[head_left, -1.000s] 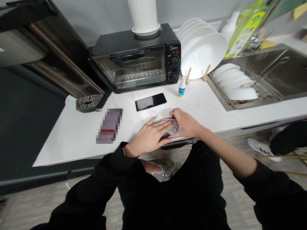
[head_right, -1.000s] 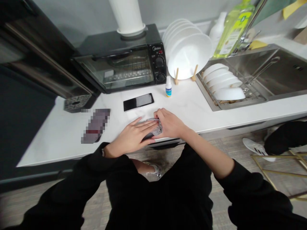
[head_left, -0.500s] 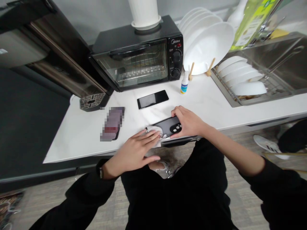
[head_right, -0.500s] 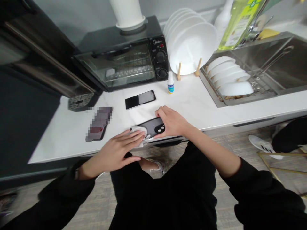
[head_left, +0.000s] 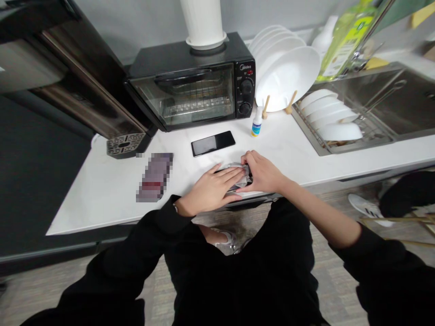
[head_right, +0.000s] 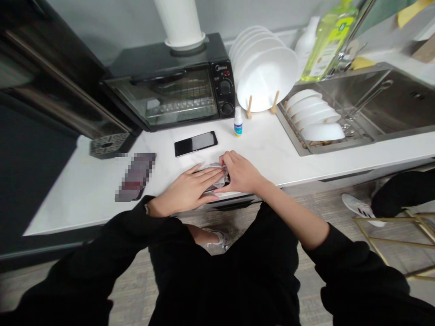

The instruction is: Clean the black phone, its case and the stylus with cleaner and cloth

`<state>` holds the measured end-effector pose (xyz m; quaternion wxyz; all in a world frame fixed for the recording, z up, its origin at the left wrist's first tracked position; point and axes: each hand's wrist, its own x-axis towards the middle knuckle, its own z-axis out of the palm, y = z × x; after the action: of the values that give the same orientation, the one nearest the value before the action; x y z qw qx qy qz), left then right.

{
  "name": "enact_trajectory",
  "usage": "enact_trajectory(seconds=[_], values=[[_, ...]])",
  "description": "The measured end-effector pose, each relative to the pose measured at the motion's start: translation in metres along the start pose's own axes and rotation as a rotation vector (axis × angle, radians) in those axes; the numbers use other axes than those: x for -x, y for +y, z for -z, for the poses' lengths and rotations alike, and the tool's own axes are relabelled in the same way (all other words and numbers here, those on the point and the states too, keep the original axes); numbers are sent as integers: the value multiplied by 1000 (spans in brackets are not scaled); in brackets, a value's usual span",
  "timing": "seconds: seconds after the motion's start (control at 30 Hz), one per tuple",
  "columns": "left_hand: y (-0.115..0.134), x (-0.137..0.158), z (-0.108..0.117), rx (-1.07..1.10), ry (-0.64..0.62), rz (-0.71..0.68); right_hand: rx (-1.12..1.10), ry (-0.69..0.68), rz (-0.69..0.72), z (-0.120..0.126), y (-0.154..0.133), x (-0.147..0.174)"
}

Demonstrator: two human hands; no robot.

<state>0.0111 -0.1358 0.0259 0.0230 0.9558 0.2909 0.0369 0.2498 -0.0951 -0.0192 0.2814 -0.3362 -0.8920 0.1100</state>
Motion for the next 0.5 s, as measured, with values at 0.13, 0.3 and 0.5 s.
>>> enact_trajectory(seconds=[0.13, 0.3, 0.5], values=[[-5, 39, 13, -36, -49, 89, 12, -6, -23, 1, -3, 0], [-5, 79, 24, -22, -73, 144, 15, -34, -33, 2, -5, 0], [9, 67, 24, 100, -90, -3, -20, -50, 6, 3, -5, -1]])
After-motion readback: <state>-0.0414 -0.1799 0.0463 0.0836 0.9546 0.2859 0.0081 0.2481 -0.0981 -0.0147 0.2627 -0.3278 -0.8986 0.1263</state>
